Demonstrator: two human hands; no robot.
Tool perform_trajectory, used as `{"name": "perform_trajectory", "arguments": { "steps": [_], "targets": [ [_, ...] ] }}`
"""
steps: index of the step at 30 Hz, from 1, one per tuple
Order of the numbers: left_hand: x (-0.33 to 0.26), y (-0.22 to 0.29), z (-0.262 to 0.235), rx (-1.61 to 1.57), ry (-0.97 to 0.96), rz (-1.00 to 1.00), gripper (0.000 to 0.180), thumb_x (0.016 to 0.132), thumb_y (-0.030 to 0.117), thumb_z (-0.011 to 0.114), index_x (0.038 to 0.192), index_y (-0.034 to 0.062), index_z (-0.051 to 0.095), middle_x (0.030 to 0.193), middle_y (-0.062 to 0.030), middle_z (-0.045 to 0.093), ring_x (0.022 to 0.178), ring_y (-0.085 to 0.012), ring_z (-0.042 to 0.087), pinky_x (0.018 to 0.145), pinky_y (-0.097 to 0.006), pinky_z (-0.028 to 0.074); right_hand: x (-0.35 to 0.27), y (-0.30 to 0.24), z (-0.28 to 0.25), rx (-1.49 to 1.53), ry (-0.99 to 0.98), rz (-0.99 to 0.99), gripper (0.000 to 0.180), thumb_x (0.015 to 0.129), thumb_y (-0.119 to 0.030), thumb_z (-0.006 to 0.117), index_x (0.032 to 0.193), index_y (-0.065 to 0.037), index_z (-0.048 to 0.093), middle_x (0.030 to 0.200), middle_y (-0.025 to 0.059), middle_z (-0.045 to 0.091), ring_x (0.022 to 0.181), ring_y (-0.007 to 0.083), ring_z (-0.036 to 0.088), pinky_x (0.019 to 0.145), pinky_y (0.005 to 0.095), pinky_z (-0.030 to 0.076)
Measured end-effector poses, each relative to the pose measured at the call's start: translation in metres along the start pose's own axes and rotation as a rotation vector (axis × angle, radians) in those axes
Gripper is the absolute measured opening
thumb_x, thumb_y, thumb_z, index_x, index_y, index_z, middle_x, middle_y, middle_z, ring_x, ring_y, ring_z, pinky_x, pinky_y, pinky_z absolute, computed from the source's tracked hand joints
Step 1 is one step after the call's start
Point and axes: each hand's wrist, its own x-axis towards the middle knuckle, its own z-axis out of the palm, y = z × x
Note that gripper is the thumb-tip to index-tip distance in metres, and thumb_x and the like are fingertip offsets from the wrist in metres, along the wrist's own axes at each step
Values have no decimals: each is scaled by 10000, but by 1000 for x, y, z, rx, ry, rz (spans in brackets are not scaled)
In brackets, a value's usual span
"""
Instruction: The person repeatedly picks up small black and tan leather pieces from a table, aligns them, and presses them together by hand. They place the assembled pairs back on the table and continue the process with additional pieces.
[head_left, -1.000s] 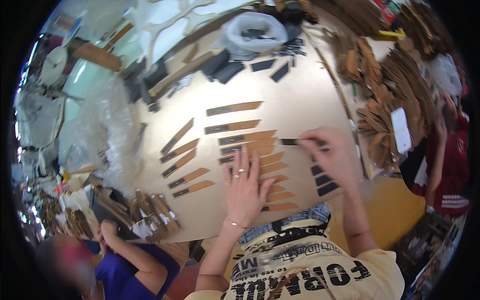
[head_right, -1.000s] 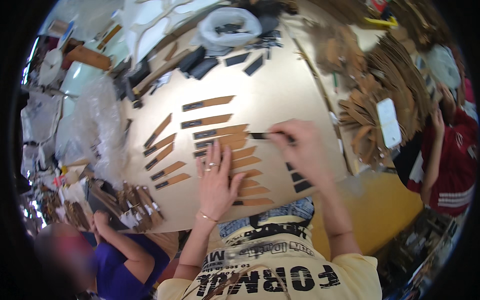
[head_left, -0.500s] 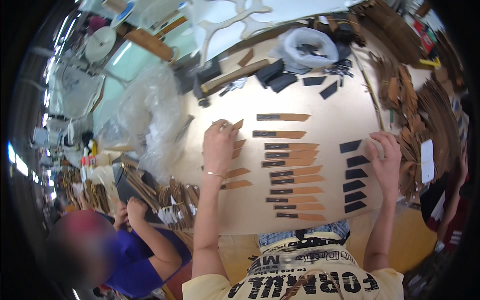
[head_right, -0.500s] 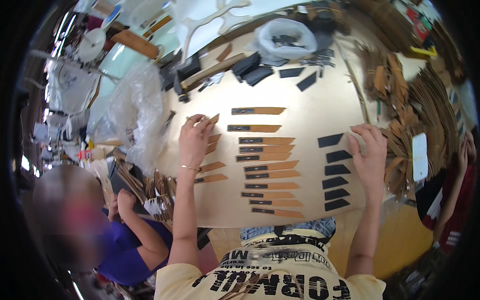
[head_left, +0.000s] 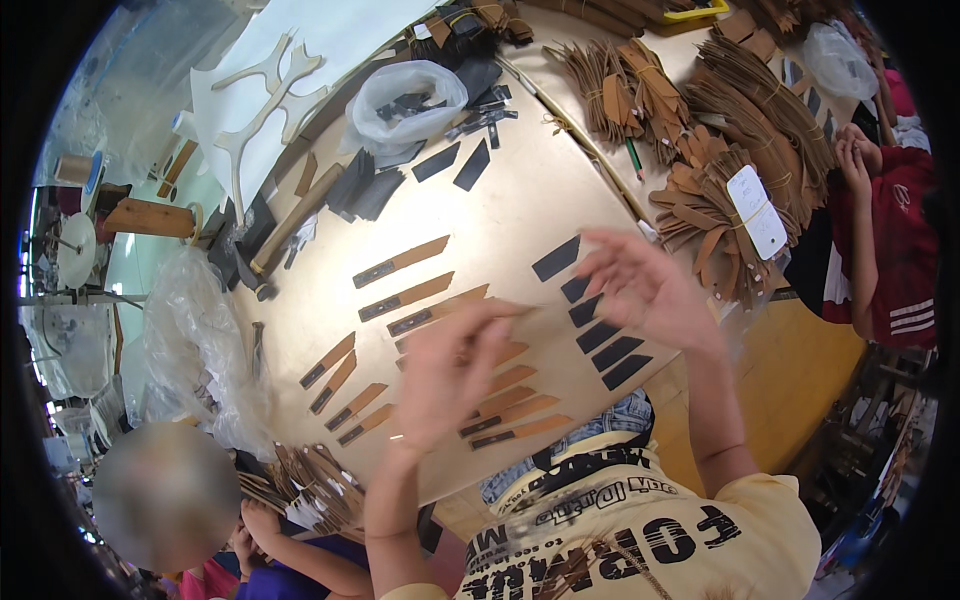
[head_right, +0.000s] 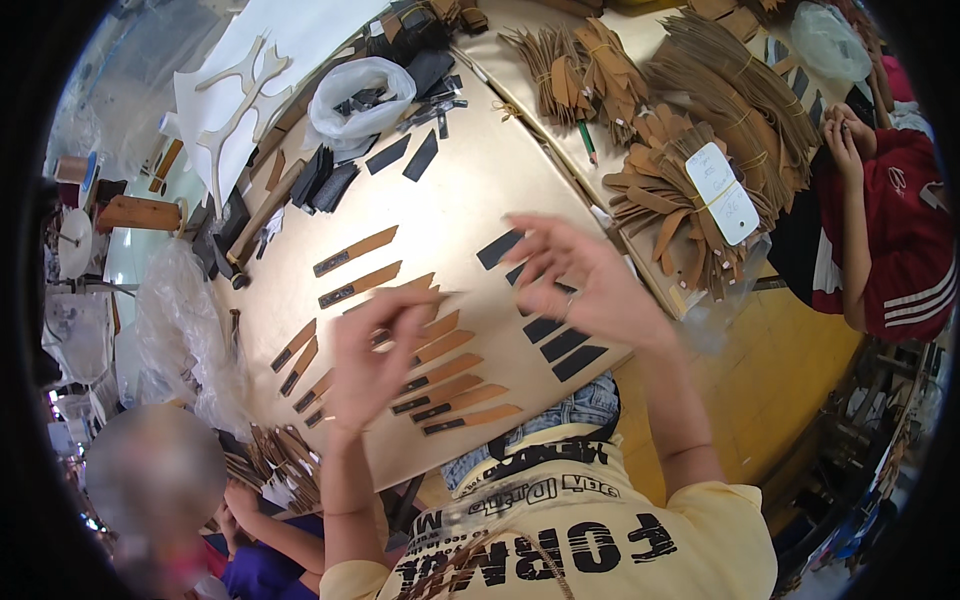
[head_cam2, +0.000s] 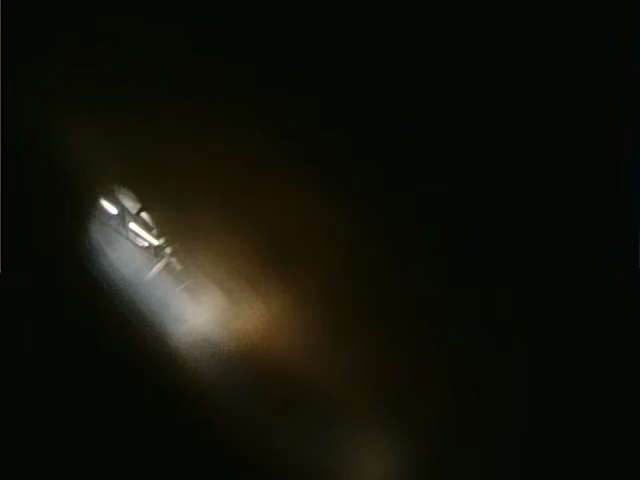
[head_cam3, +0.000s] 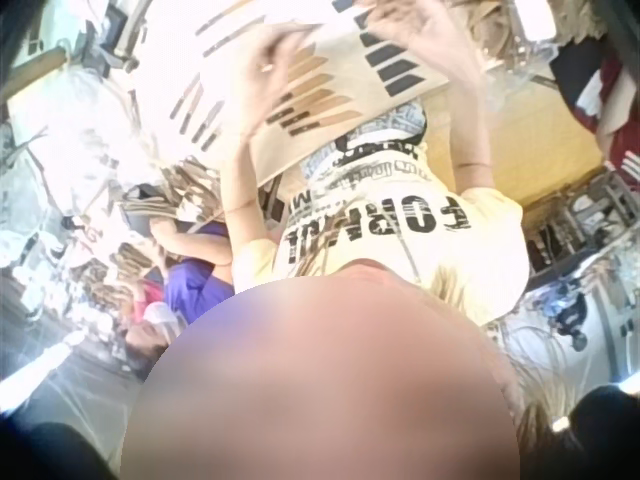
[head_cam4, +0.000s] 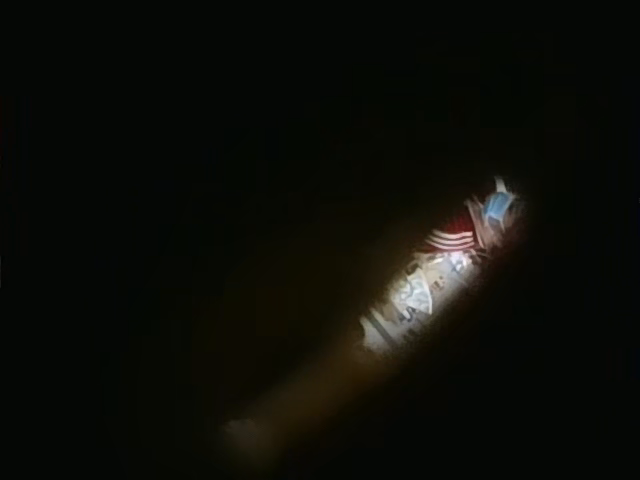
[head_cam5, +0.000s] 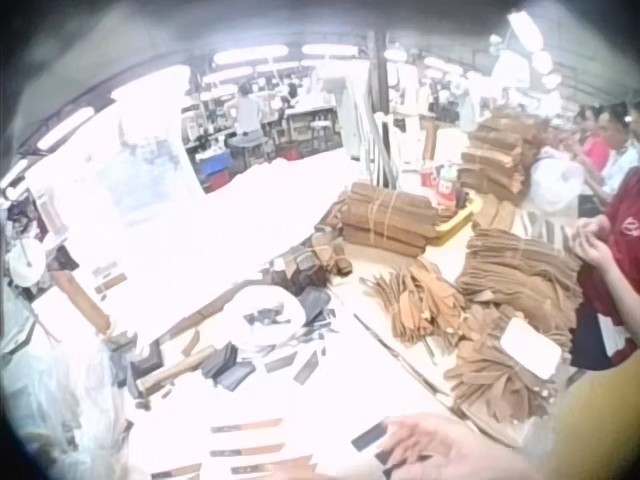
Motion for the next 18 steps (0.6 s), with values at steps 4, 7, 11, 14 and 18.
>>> {"name": "perform_trajectory", "arguments": {
  "steps": [4,7,11,14,18],
  "targets": [
    [16,12,46,-90,-309,-153,183,961,63,615,1131,24,670,702,-29,616,621,-69,564,589,-222,451,-11,20,7,117,-91,93,469,875,-55,740,1314,-10,579,1028,35,630,841,77,604,753,235,504],
    [11,6,62,-349,-284,-366,256,952,67,638,1199,2,619,751,-23,631,673,-57,569,627,-214,452,-22,32,-3,176,33,195,387,888,-43,725,1258,-1,619,998,18,629,803,61,599,719,218,503],
    [3,-9,67,-321,-223,-322,277,931,50,668,1190,-9,591,866,-27,644,749,-52,575,664,-202,456,-29,42,-19,101,198,192,259,905,-24,697,1158,15,663,913,-5,616,802,52,596,722,204,492],
    [3,-18,70,-315,-128,-334,232,915,33,684,1128,-8,602,932,-45,645,759,-60,580,667,-201,468,-23,45,-23,26,261,173,240,908,-49,707,1134,10,654,936,-6,636,843,69,611,760,213,489],
    [4,-23,73,-253,-63,-334,146,903,37,688,1026,-20,636,886,-63,671,731,-85,604,656,-220,480,-13,46,-19,-210,299,130,207,891,-53,720,1081,14,672,897,6,665,811,66,602,743,217,483]
  ]
}}
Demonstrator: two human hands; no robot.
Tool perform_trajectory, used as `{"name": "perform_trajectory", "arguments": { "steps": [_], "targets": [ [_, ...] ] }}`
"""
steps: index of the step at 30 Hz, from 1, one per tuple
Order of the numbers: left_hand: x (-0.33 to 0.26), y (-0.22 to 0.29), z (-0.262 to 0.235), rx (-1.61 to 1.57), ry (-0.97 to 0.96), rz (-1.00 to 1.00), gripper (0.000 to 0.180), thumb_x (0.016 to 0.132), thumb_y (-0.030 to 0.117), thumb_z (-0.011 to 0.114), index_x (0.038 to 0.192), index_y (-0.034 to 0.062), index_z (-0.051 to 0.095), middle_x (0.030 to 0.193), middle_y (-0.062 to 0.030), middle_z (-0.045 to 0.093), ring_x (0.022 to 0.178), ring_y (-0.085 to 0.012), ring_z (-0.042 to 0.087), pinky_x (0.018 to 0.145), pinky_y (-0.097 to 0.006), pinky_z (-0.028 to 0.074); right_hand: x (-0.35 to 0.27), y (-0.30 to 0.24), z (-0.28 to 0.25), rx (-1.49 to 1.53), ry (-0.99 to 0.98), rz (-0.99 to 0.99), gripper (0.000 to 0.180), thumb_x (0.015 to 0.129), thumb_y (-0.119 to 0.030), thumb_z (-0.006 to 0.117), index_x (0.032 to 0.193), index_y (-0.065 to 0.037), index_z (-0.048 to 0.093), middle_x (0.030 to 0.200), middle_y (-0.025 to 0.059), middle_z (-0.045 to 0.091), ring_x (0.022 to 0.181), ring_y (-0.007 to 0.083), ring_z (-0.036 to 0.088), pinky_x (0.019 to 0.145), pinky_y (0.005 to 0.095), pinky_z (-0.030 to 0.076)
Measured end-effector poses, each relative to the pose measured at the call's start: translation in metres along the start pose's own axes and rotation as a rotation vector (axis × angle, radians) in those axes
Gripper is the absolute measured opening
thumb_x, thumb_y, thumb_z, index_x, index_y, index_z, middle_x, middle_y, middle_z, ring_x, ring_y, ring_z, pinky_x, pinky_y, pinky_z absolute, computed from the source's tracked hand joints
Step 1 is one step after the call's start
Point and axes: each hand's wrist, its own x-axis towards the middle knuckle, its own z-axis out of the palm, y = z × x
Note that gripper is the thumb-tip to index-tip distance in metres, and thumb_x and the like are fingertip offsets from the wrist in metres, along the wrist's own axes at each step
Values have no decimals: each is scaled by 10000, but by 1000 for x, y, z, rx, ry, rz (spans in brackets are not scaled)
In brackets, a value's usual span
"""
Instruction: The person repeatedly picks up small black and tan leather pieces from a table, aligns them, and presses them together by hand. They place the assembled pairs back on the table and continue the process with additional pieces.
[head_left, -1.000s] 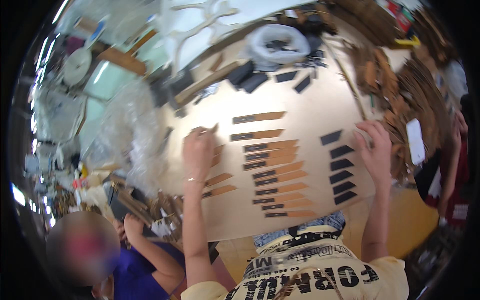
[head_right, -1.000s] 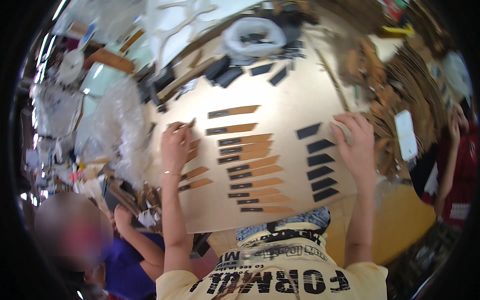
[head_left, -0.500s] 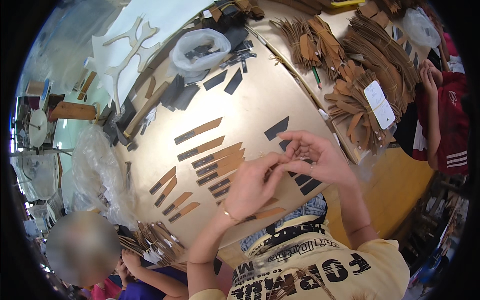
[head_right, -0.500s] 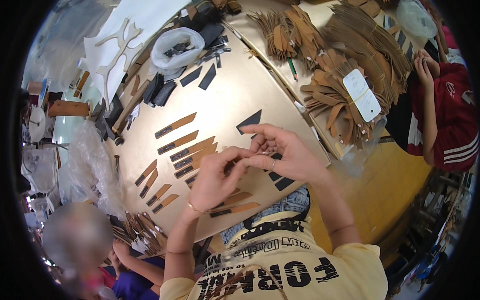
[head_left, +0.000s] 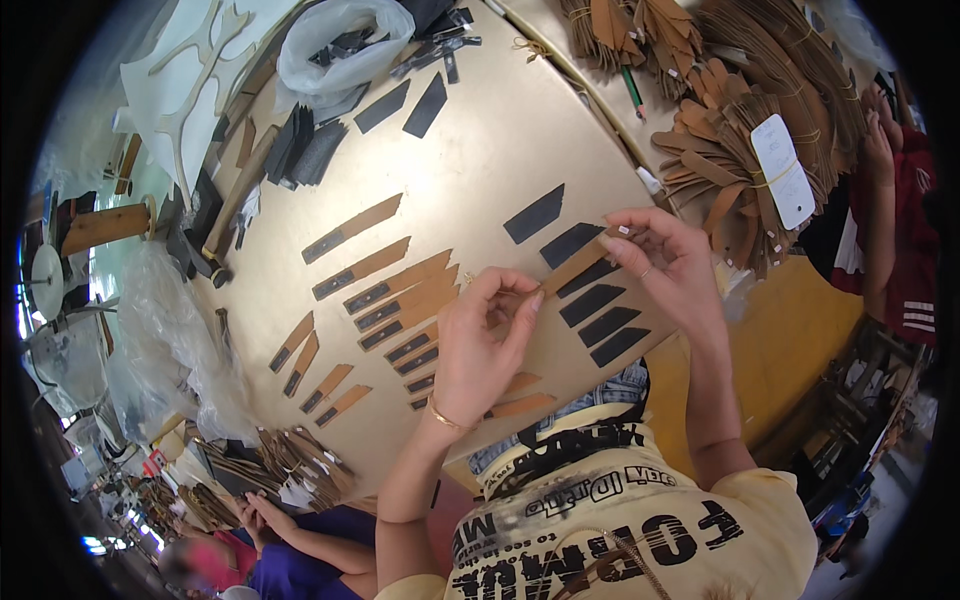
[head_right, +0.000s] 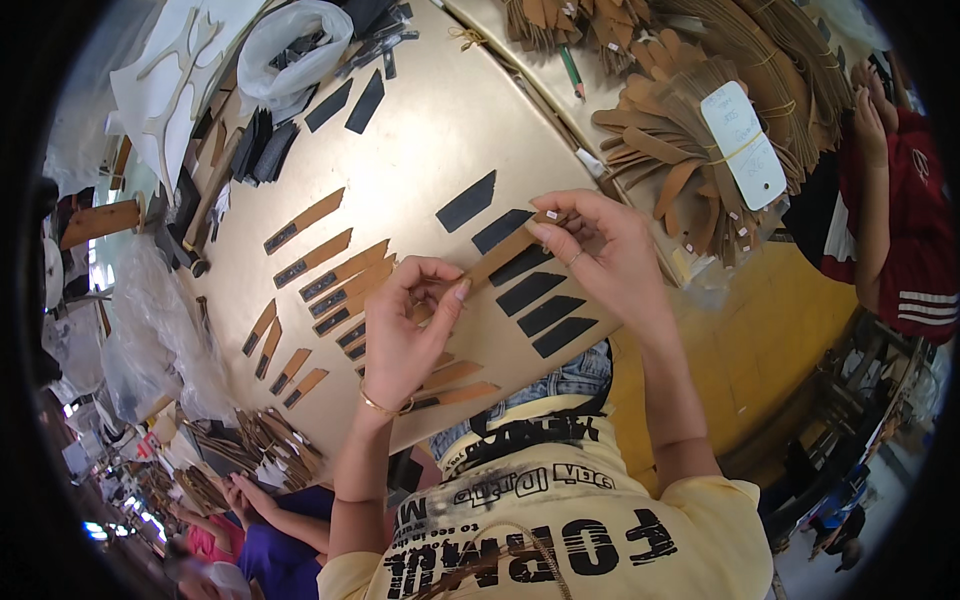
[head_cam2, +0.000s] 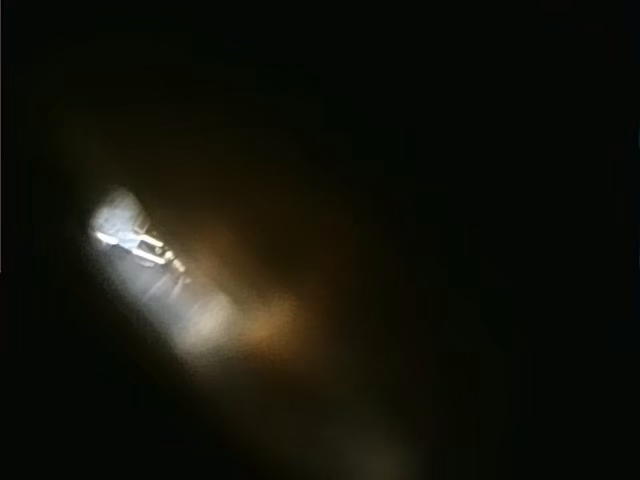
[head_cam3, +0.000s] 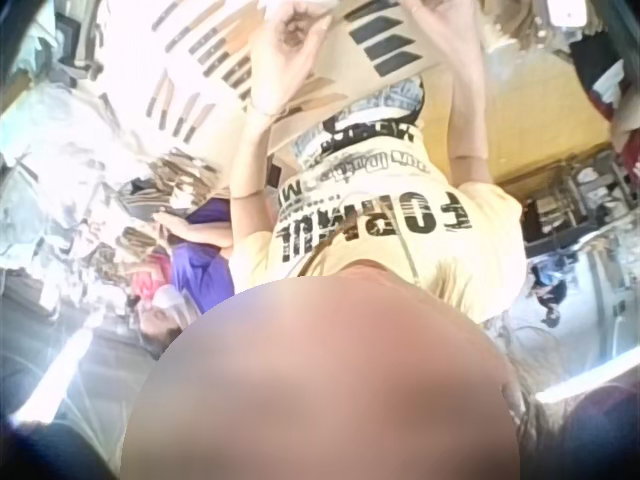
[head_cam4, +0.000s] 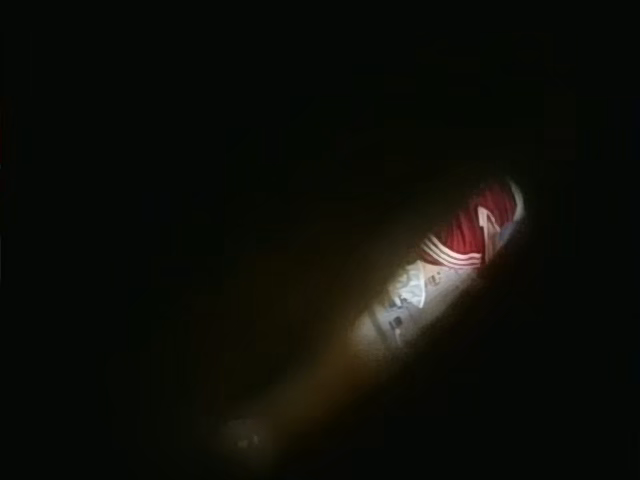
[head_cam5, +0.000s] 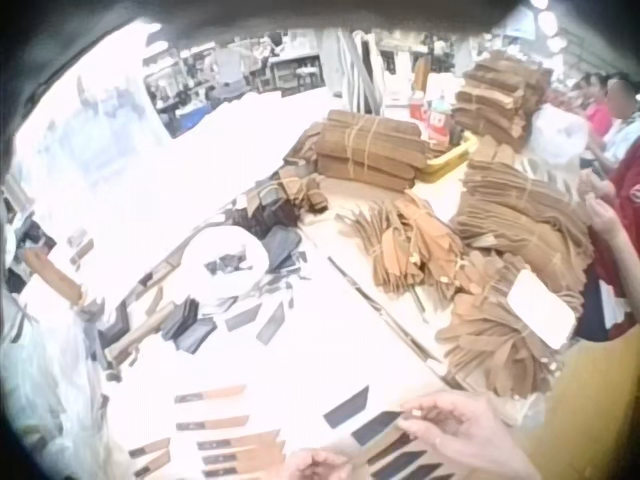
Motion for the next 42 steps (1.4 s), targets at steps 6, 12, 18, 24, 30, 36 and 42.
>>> {"name": "perform_trajectory", "arguments": {
  "steps": [6,12,18,24,30,36,42],
  "targets": [
    [5,-2,7,49,95,18,82,884,26,686,951,-12,659,860,-100,696,716,-158,656,663,-257,506,8,-2,3,-153,44,-117,162,868,-56,730,1000,18,673,863,12,664,781,74,593,734,231,484],
    [8,-1,8,-13,149,-9,75,879,4,688,948,-23,674,845,-102,680,701,-155,657,637,-259,516,9,0,1,-129,37,-68,146,871,-55,724,981,15,660,867,-3,652,792,60,583,742,221,479],
    [10,-2,7,-14,131,-13,73,885,-5,678,954,-19,697,848,-97,681,712,-135,664,653,-248,533,11,5,4,-21,65,-9,160,868,-45,719,1011,6,667,841,-7,647,763,46,582,696,198,473],
    [9,0,2,-186,52,-126,135,933,-2,650,1037,-69,596,966,-98,659,838,-130,687,758,-237,570,11,10,4,110,79,-16,216,875,-33,717,1077,13,654,886,-6,626,769,46,579,674,190,473],
    [10,1,-3,-390,58,-151,130,929,-14,649,985,-38,533,944,-85,625,856,-134,684,776,-242,586,12,11,3,154,65,-23,233,880,-23,714,1098,11,640,916,-8,616,823,47,577,717,193,473],
    [7,9,-9,-496,73,-92,102,923,-39,642,962,-40,548,974,-103,632,859,-145,681,776,-259,591,10,-3,-2,250,20,3,242,901,-13,667,1137,29,635,958,13,625,831,68,576,756,209,473],
    [-2,29,-27,-535,84,19,97,924,-64,626,998,-48,565,986,-84,617,909,-146,661,799,-260,581,11,-29,-5,341,-105,-52,288,954,-76,603,1222,19,650,915,11,622,798,73,568,750,218,483]
  ]
}}
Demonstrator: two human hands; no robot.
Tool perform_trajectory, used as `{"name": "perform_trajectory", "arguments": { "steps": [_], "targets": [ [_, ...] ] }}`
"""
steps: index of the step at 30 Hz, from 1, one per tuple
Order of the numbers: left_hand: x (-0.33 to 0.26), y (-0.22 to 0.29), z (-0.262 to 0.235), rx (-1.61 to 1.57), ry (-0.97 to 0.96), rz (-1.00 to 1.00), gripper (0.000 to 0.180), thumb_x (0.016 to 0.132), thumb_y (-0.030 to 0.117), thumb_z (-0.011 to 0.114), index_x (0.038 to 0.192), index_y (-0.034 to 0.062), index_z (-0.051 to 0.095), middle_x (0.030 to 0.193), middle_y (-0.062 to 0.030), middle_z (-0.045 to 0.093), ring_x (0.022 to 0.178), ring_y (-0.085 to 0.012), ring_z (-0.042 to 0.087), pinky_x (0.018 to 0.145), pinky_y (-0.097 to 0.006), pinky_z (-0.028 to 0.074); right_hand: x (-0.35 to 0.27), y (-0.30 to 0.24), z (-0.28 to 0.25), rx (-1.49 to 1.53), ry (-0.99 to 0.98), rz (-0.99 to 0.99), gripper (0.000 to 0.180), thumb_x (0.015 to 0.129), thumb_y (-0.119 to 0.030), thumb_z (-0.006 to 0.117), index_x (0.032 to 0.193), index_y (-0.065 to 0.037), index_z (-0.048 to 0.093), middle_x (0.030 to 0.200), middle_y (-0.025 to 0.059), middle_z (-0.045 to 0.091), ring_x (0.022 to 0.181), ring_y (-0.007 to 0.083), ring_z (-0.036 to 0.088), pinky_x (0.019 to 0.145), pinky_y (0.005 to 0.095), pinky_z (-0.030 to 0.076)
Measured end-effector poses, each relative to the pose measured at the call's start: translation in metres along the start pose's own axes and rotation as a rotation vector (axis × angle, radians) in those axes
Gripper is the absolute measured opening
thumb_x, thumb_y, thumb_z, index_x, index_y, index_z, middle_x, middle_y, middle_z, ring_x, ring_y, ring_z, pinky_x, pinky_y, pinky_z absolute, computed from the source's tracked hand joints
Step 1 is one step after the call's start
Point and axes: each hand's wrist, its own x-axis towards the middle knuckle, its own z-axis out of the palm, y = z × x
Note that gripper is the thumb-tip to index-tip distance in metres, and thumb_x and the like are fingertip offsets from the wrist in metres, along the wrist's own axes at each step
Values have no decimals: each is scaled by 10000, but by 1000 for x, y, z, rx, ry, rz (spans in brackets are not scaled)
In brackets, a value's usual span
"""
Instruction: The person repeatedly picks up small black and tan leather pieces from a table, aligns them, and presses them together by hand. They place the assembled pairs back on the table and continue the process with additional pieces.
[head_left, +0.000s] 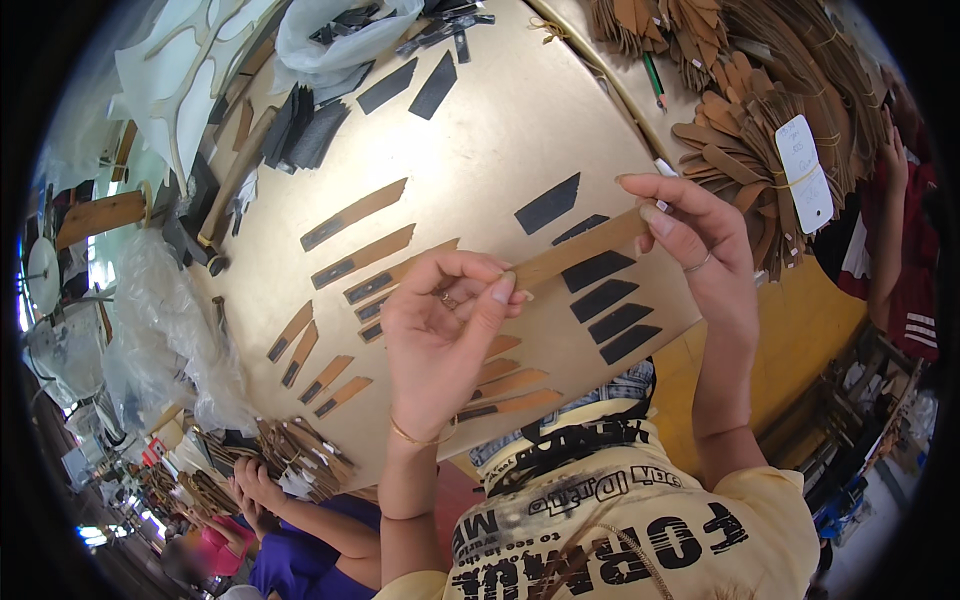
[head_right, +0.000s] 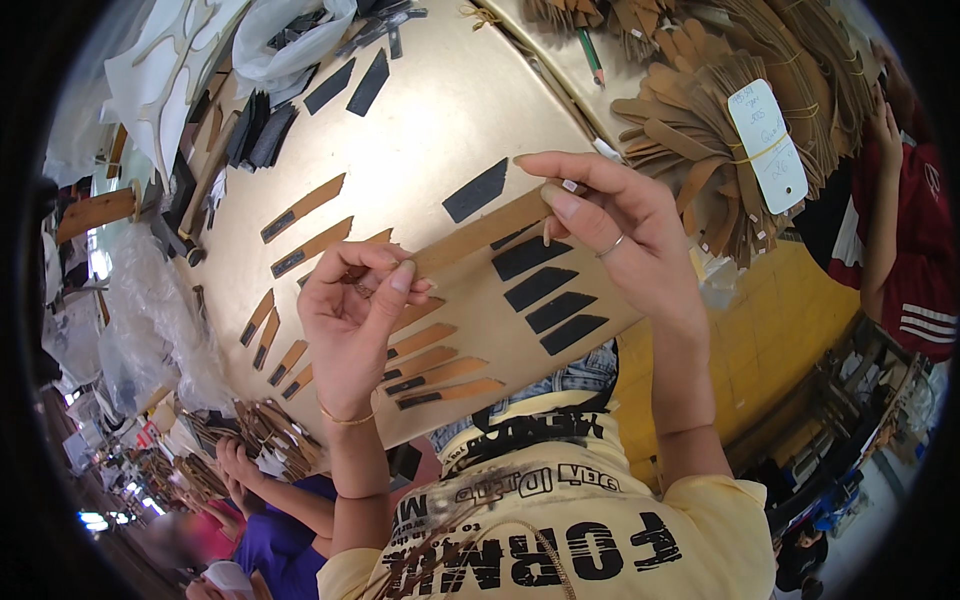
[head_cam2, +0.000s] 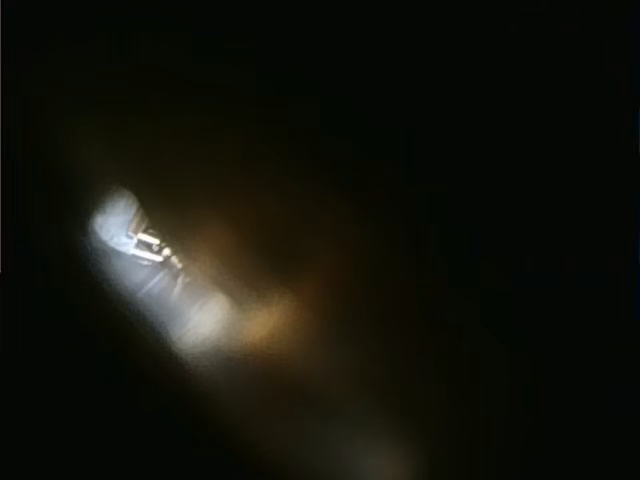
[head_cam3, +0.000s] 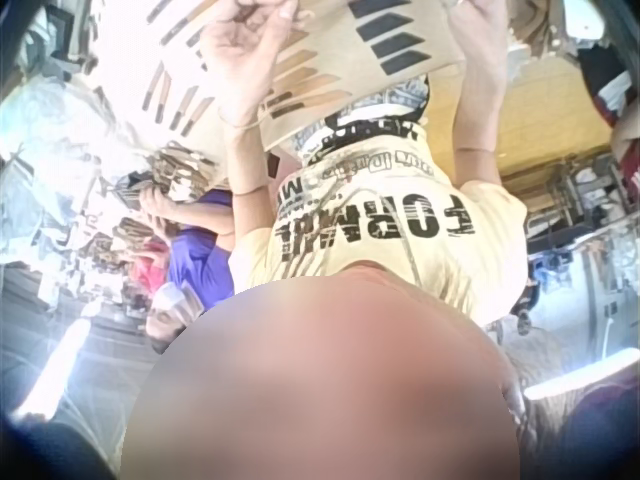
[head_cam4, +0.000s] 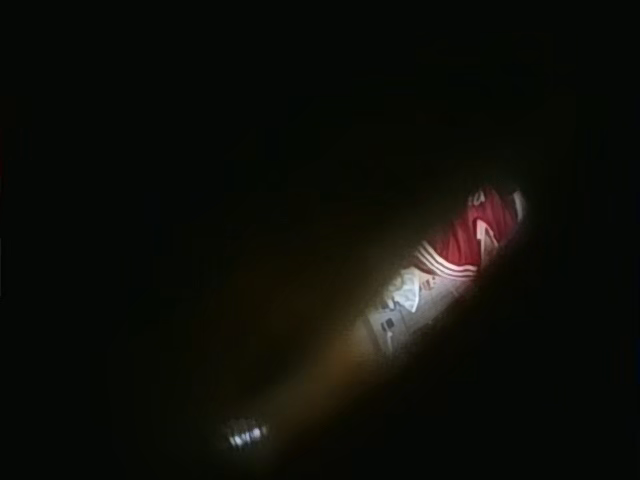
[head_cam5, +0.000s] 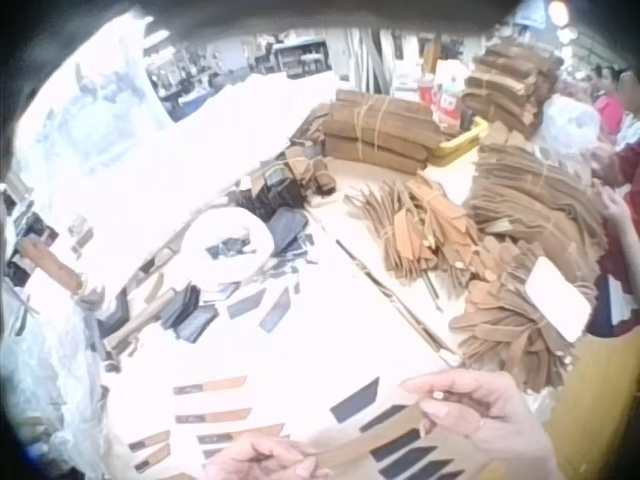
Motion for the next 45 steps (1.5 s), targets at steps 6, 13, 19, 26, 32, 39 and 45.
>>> {"name": "perform_trajectory", "arguments": {
  "steps": [6,13,19,26,32,39,45],
  "targets": [
    [-8,17,-4,3,14,67,105,932,-52,623,1025,-54,575,973,-78,621,893,-145,665,792,-259,582,4,-13,9,20,-70,-48,256,966,-79,585,1191,12,667,883,13,630,792,74,578,758,224,492],
    [-15,19,-5,19,-15,38,151,947,-43,601,1096,-71,597,1033,-101,639,894,-151,669,804,-262,578,1,-16,11,137,-155,-33,215,983,-100,552,1147,9,640,1013,48,651,830,89,608,785,237,507],
    [-14,8,-2,67,-45,45,170,946,-47,593,1112,-66,624,1094,-104,649,902,-144,660,824,-257,564,1,-1,21,220,-295,138,176,915,7,631,1076,-36,573,1149,77,574,1030,129,591,845,270,502],
    [-7,-23,10,197,-11,36,94,927,5,650,1006,-47,648,984,-93,687,879,-121,659,754,-242,537,-3,11,20,-97,-217,136,209,858,22,711,1009,-42,583,1012,25,607,929,71,586,811,241,495],
    [1,-39,24,521,70,31,114,900,23,710,937,-67,652,802,-43,661,695,-39,599,591,-177,494,-5,16,12,-300,-128,128,180,857,-8,708,997,-34,597,908,-11,603,831,54,561,743,226,470],
    [13,-38,25,509,101,-117,133,904,53,713,919,-66,656,770,-35,660,628,-25,576,533,-169,469,4,18,23,-509,-28,45,233,831,5,681,1020,-23,549,841,75,607,770,182,601,690,297,474],
    [14,-42,21,543,90,-131,138,901,62,720,914,-60,656,763,-30,656,622,-17,566,513,-165,454,6,18,26,-542,-23,83,307,805,20,685,1032,-25,483,835,148,613,813,329,642,759,390,495]
  ]
}}
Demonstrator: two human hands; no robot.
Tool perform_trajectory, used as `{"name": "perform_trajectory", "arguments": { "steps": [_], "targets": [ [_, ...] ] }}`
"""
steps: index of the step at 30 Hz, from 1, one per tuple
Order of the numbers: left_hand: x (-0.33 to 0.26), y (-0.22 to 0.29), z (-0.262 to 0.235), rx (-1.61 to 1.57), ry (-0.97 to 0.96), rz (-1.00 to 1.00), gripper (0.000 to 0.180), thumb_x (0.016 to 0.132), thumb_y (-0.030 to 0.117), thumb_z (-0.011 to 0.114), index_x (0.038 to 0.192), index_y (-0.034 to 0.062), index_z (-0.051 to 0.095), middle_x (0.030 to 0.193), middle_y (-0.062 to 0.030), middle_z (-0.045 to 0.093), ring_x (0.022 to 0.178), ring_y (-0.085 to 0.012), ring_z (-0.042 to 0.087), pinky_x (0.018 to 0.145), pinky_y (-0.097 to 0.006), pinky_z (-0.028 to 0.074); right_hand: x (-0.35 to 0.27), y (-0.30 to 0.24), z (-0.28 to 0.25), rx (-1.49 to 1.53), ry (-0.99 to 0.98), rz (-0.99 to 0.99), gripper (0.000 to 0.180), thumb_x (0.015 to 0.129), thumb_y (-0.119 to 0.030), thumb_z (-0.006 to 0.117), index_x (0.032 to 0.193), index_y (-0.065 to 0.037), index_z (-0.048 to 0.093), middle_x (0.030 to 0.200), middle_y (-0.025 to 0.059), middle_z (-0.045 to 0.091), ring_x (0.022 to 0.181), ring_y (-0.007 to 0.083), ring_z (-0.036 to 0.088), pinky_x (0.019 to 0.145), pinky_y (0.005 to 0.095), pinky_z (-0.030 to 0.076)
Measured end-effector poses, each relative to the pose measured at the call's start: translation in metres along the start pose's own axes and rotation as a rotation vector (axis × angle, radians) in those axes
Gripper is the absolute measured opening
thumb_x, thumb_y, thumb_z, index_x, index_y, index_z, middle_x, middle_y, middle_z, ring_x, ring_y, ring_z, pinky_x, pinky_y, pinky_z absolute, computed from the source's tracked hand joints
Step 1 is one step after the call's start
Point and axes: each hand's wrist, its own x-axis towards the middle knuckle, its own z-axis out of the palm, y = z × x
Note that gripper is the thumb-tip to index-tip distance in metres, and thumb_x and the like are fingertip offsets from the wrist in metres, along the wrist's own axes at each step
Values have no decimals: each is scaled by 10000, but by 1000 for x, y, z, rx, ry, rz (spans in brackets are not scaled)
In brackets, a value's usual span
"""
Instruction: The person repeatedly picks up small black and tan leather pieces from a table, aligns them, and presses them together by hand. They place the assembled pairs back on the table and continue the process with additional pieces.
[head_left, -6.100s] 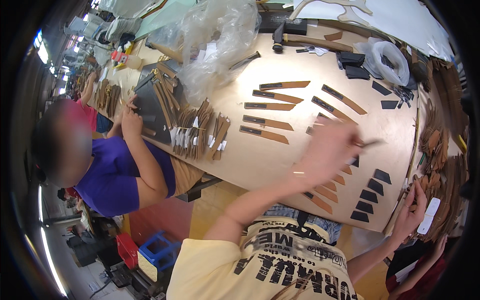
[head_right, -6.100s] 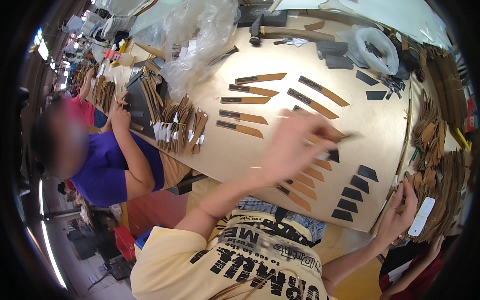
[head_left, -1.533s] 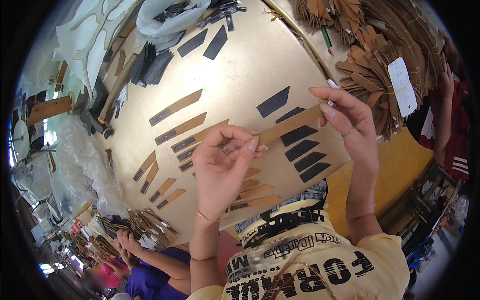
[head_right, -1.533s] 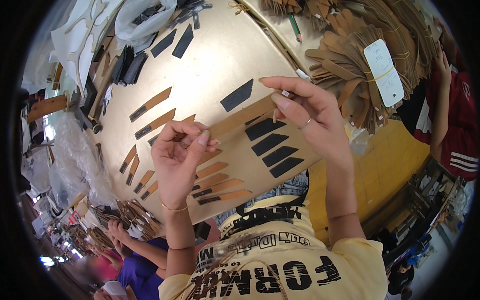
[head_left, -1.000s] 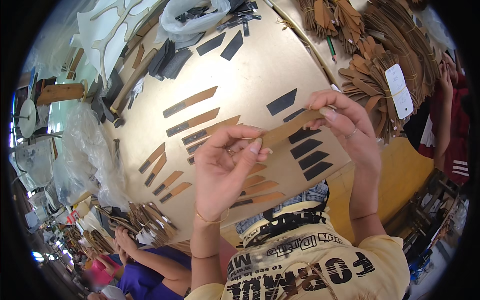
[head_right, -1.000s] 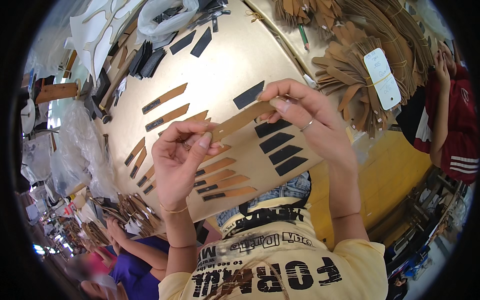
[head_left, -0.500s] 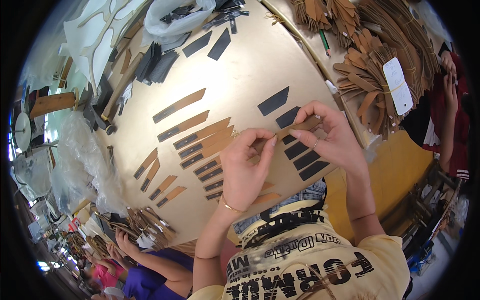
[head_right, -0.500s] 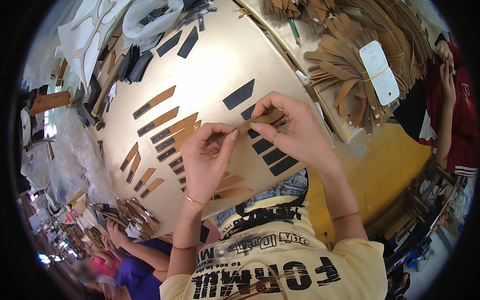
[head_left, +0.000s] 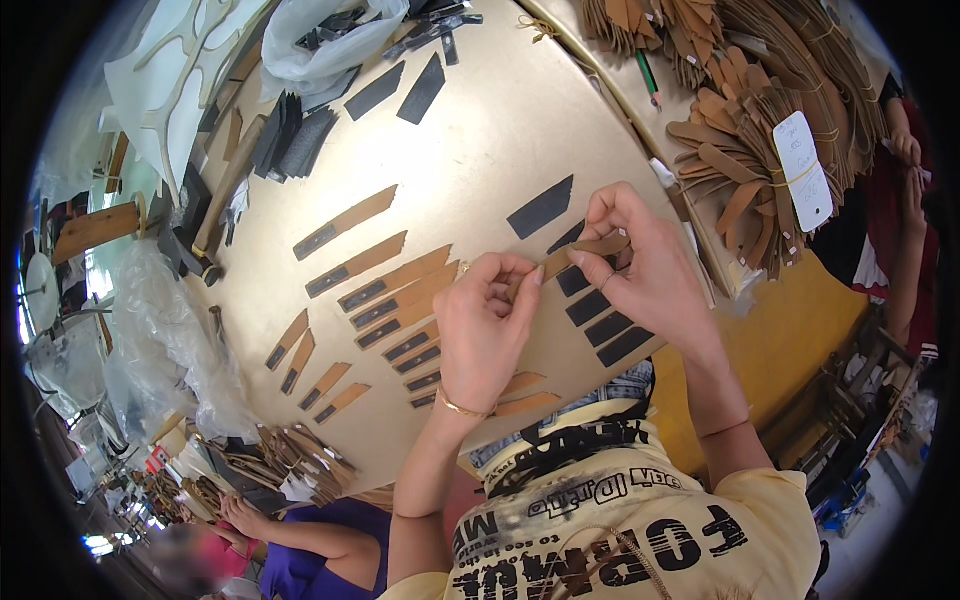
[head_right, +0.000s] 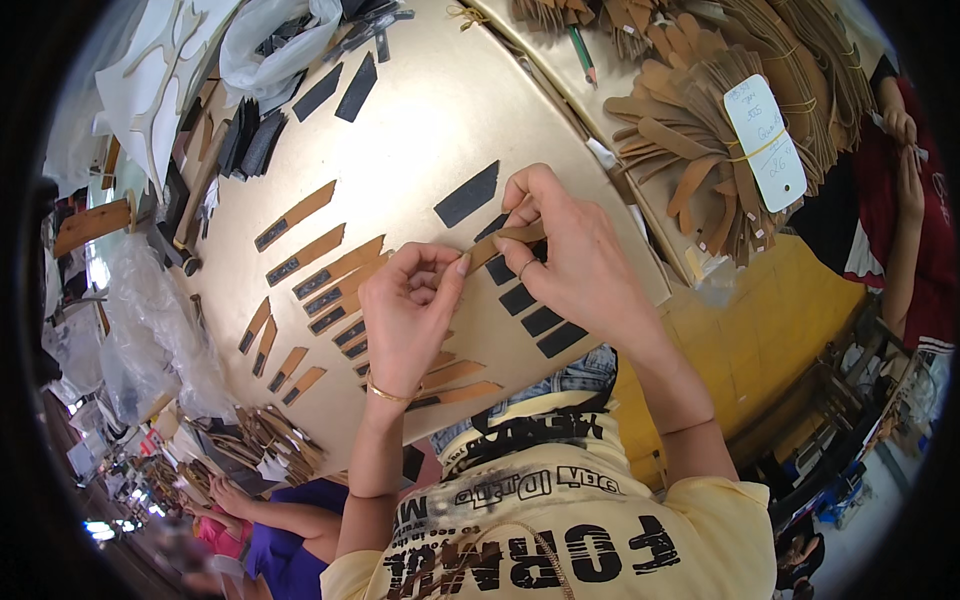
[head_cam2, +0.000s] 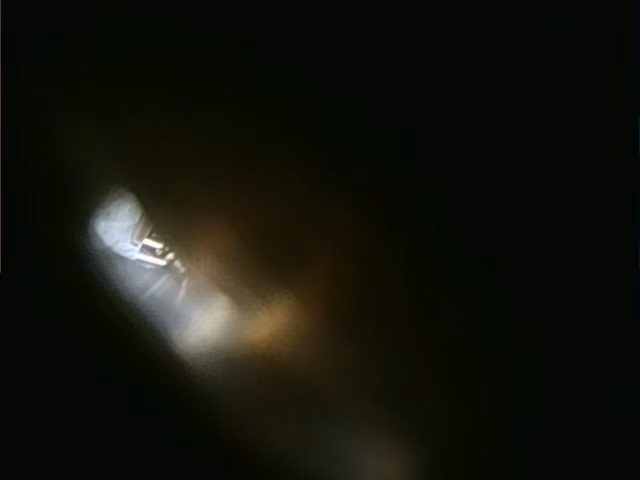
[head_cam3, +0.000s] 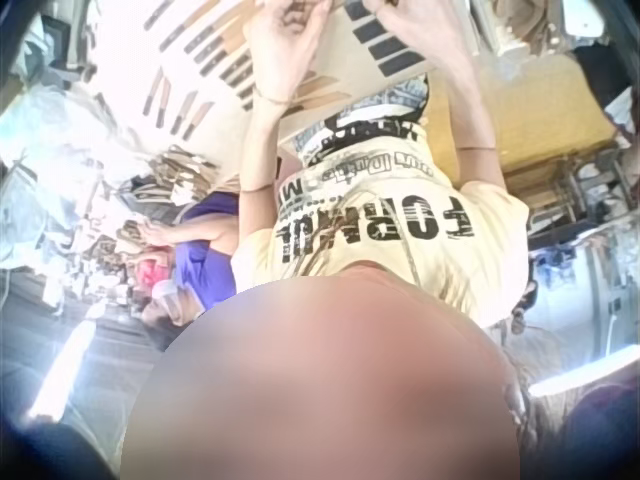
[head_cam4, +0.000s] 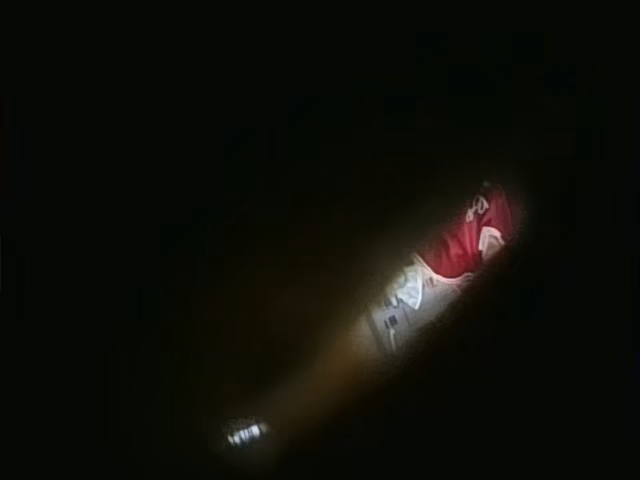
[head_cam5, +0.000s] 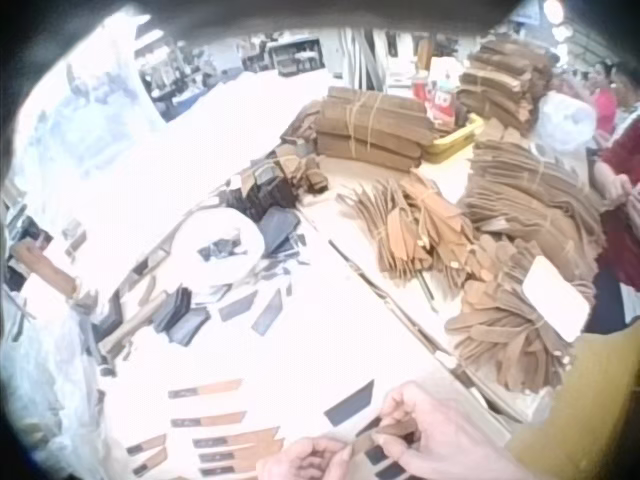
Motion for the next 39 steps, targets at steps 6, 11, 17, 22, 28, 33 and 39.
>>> {"name": "perform_trajectory", "arguments": {
  "steps": [6,11,17,22,28,33,39],
  "targets": [
    [-3,-5,4,-36,40,48,131,900,60,720,905,-56,661,748,-24,653,610,-14,555,520,-163,453,2,4,3,-7,13,-2,339,808,15,688,1049,-33,454,835,150,616,828,326,658,754,395,505],
    [-5,-3,5,36,59,78,122,892,52,722,903,-56,665,728,-31,662,608,-17,561,544,-166,471,3,4,3,-15,16,-5,350,834,43,697,1040,-52,430,854,38,578,779,81,545,583,228,463],
    [-4,-2,5,54,55,78,96,893,50,703,892,-31,651,746,-91,678,586,-100,606,547,-234,496,4,1,2,-24,22,23,357,802,12,689,1043,-46,431,832,156,609,812,345,652,734,396,503],
    [-3,-3,6,55,64,75,99,886,52,709,891,-29,652,747,-93,678,586,-103,606,550,-237,498,4,-2,2,-38,20,43,374,793,15,692,1038,-48,417,816,152,585,775,370,618,709,415,483],
    [-3,-6,10,69,94,131,112,887,44,719,905,-50,660,693,-25,649,592,-24,545,532,-171,460,5,-2,5,-34,36,36,379,791,17,692,1036,-47,411,808,149,573,758,377,601,697,415,472],
    [-6,-8,15,240,157,219,148,876,31,708,1009,3,648,932,-101,634,648,-85,580,518,-204,467,4,-2,6,-65,39,28,377,794,15,690,1040,-46,411,839,159,599,782,382,631,703,428,483],
    [-13,-10,18,389,161,394,229,863,-39,643,1078,40,630,1213,-148,495,742,-167,598,569,-236,498,3,2,7,-65,46,-9,370,815,21,690,1045,-58,413,839,98,591,768,223,603,614,335,468]
  ]
}}
